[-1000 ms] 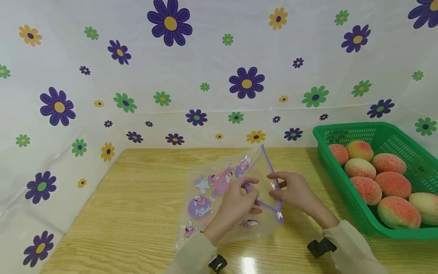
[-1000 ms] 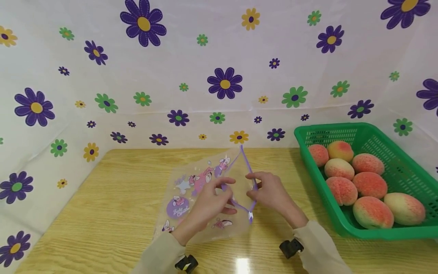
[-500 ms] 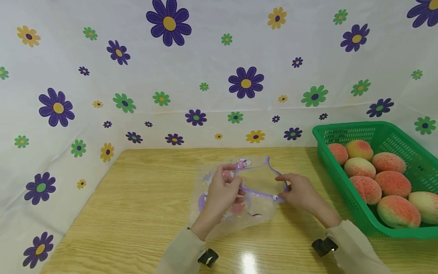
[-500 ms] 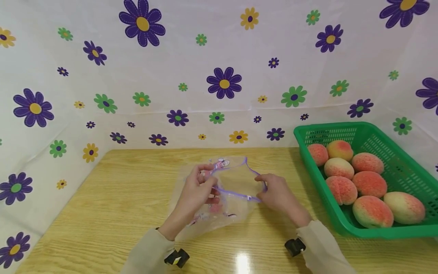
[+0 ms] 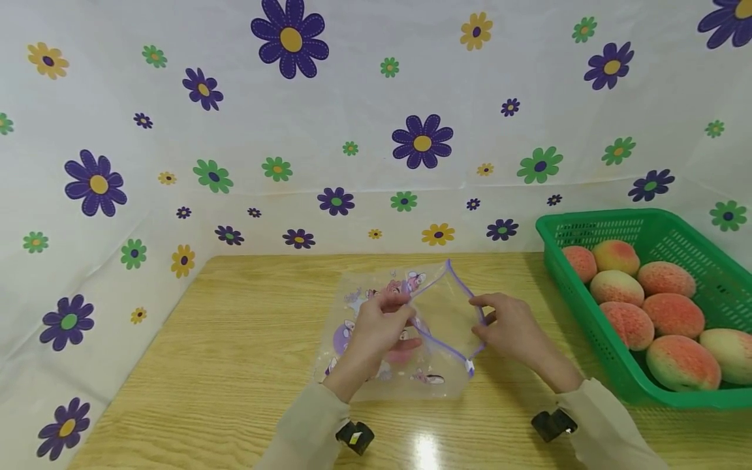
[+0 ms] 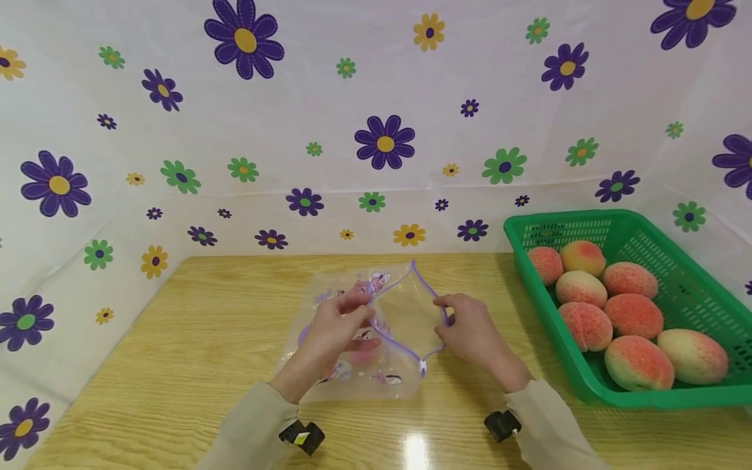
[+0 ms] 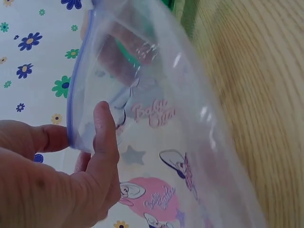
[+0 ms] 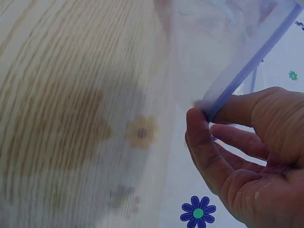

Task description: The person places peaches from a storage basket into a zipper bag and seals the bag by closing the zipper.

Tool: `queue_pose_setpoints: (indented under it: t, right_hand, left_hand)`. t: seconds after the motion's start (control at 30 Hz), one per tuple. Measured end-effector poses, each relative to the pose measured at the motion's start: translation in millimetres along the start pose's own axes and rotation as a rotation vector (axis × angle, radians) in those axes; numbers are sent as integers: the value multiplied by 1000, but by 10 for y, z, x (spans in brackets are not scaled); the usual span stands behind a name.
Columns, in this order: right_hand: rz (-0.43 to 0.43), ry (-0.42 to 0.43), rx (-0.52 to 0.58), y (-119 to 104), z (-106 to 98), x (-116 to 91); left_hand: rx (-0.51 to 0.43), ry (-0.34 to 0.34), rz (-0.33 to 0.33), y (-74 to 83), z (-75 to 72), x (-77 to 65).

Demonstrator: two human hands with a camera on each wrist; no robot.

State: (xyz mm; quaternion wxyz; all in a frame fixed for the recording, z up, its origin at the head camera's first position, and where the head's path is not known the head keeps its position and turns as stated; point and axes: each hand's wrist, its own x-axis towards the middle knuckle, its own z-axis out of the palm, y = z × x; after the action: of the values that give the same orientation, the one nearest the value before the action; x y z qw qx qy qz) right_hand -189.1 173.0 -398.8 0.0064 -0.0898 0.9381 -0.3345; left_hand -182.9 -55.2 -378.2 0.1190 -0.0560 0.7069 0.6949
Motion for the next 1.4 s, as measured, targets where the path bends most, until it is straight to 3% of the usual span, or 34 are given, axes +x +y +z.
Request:
queue_pose_setpoints:
  t: [0.27,0.5,0.73,1.4]
  right_hand:
    - [-13,22,-2,-2,4,12]
    - [-15,19,7,-26,9,13]
    - [-5,15,7,-30,14,14]
    - [-37,36,6,-49,8,-15]
  left_hand:
    - [90,19,28,-24,-33,45]
    - [-13,-53,-43,-44,-35,66]
    - [-56,-43,-89,-68,-14,68]
    - [-68,-52,-66,-145,-1,60]
